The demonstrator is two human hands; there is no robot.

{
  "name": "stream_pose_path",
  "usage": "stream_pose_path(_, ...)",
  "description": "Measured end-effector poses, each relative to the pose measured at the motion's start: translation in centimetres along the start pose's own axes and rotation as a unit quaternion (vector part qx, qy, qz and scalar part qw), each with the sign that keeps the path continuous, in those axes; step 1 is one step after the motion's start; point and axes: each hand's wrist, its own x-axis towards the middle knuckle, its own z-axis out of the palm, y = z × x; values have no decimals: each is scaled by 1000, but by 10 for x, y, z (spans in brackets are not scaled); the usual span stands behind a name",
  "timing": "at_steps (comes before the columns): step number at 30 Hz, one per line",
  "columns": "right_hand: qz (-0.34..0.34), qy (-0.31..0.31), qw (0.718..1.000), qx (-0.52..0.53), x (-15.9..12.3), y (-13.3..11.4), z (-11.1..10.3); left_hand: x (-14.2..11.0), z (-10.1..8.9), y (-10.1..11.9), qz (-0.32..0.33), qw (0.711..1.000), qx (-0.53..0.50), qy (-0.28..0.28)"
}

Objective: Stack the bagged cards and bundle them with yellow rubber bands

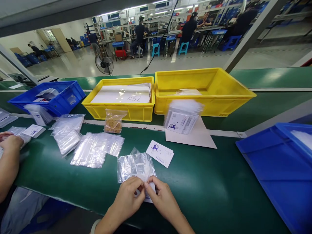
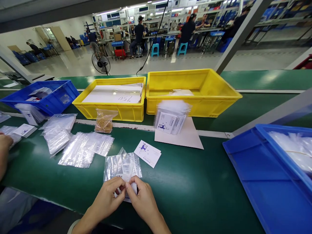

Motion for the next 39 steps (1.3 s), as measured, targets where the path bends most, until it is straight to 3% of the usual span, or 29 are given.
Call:
stream_pose_path(9,-14,4,1000,8,2,2,5,-1,-1,-2,-37,997,-69,5)
stream_pose_path(17,-6,1,1000,-25,2,-3,6,-1,2,-4,16,999,16,44)
stream_pose_path(25,-30,6,999,-41,3,-4,9,-1,6,-5,-18,998,6,64)
stream_pose_path(30,-67,30,992,-104,5,-2,12,-1,6,-5,27,990,63,124)
stream_pose_path(35,-60,41,990,-117,4,0,12,1,-9,-8,-11,966,110,234)
stream_pose_path(37,-59,42,990,-124,3,-2,10,1,-13,-7,-3,964,139,226)
stream_pose_path(39,-63,55,987,-140,3,-5,6,-1,-13,-2,25,971,165,169)
